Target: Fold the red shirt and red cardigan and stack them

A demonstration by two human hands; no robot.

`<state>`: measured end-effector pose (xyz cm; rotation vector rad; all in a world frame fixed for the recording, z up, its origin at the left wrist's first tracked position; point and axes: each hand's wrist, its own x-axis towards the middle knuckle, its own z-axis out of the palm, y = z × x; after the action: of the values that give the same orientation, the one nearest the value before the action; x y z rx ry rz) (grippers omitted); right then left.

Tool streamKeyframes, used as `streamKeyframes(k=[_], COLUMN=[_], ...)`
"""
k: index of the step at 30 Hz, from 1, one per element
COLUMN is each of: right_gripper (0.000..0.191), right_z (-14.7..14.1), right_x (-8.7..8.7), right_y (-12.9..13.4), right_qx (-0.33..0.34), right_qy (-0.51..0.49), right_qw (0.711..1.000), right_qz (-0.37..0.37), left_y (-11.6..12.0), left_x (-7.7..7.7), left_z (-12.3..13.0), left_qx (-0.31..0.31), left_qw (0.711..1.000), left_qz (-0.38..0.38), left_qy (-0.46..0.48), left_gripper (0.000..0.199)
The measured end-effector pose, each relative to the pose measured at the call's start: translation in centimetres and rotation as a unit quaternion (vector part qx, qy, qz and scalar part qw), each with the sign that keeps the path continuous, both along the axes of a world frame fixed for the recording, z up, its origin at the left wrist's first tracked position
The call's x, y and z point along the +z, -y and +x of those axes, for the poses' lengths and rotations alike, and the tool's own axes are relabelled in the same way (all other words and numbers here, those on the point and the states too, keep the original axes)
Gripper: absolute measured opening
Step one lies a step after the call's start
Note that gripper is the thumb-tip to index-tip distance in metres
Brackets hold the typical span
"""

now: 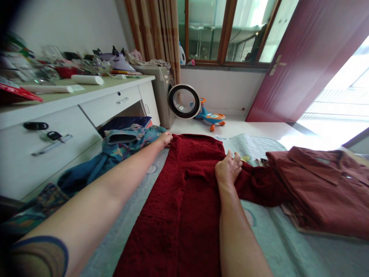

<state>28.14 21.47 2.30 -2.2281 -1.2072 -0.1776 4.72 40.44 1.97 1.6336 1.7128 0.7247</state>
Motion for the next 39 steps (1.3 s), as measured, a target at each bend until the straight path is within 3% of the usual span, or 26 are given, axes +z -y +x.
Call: streamKeyframes(k=[1, 3, 5, 7, 10, 12, 17, 20, 22, 24, 28, 32, 35, 39], right_gripper=[0.052, 0.049, 0.047, 0.05, 0.056, 0.057, 0.059, 0.058, 0.058, 0.058, 0.059, 0.058, 0.058, 0.058], right_z=[-0.7, -2.4, -4.2, -5.5, -6.2, -6.0, -5.8, -6.0, -6.0, -6.1, -6.1, -6.1, -6.2, -6.1], right_x=[0.3, 0.6, 0.3, -0.5, -1.6, -1.9, -1.6, -1.6, -1.6, -1.6, -1.6, -1.5, -1.5, -1.5], right_y=[0.0, 0.0, -0.1, -0.1, -0.1, -0.1, -0.1, -0.1, -0.1, -0.1, -0.1, 0.0, 0.0, 0.0], right_qx=[0.028, 0.144, 0.273, 0.328, 0.312, 0.297, 0.294, 0.292, 0.291, 0.29, 0.291, 0.289, 0.29, 0.292], right_qy=[0.013, 0.042, 0.067, 0.079, 0.075, 0.074, 0.082, 0.082, 0.082, 0.082, 0.081, 0.075, 0.073, 0.076], right_qw=[0.999, 0.987, 0.959, 0.94, 0.93, 0.925, 0.922, 0.923, 0.924, 0.924, 0.923, 0.924, 0.924, 0.924], right_qz=[0.032, 0.066, 0.033, -0.05, -0.181, -0.226, -0.238, -0.238, -0.236, -0.236, -0.236, -0.238, -0.24, -0.233], left_y=[0.1, 0.4, 0.5, 0.6, 0.8, 1.0, 1.7, 2.3, 2.9, 3.7, 5.4, 6.2, 6.0, 5.3], left_x=[-0.1, -0.5, -0.8, -1.1, -1.4, -1.4, -1.2, -0.8, -0.6, -0.8, -2.4, -3.4, -2.9, -2.3], left_z=[0.1, 0.4, 0.8, 1.1, 1.4, 1.5, 1.4, 1.1, 1.2, 1.6, 2.9, 3.7, 3.7, 3.4], left_qx=[-0.002, -0.005, -0.001, 0.01, 0.036, 0.054, 0.076, 0.08, 0.057, -0.011, -0.131, -0.167, -0.166, -0.153], left_qw=[1.0, 1.0, 1.0, 0.999, 0.994, 0.989, 0.978, 0.964, 0.948, 0.937, 0.931, 0.927, 0.924, 0.93], left_qz=[-0.005, -0.001, 0.013, 0.034, 0.065, 0.075, 0.083, 0.136, 0.193, 0.221, 0.195, 0.128, 0.093, 0.109], left_qy=[0.008, 0.007, -0.004, -0.027, -0.077, -0.113, -0.176, -0.212, -0.246, -0.27, -0.278, -0.31, -0.331, -0.317], left_gripper=[0.019, 0.015, 0.016, 0.021, 0.029, 0.03, 0.032, 0.035, 0.03, 0.029, 0.04, 0.068, 0.073, 0.067])
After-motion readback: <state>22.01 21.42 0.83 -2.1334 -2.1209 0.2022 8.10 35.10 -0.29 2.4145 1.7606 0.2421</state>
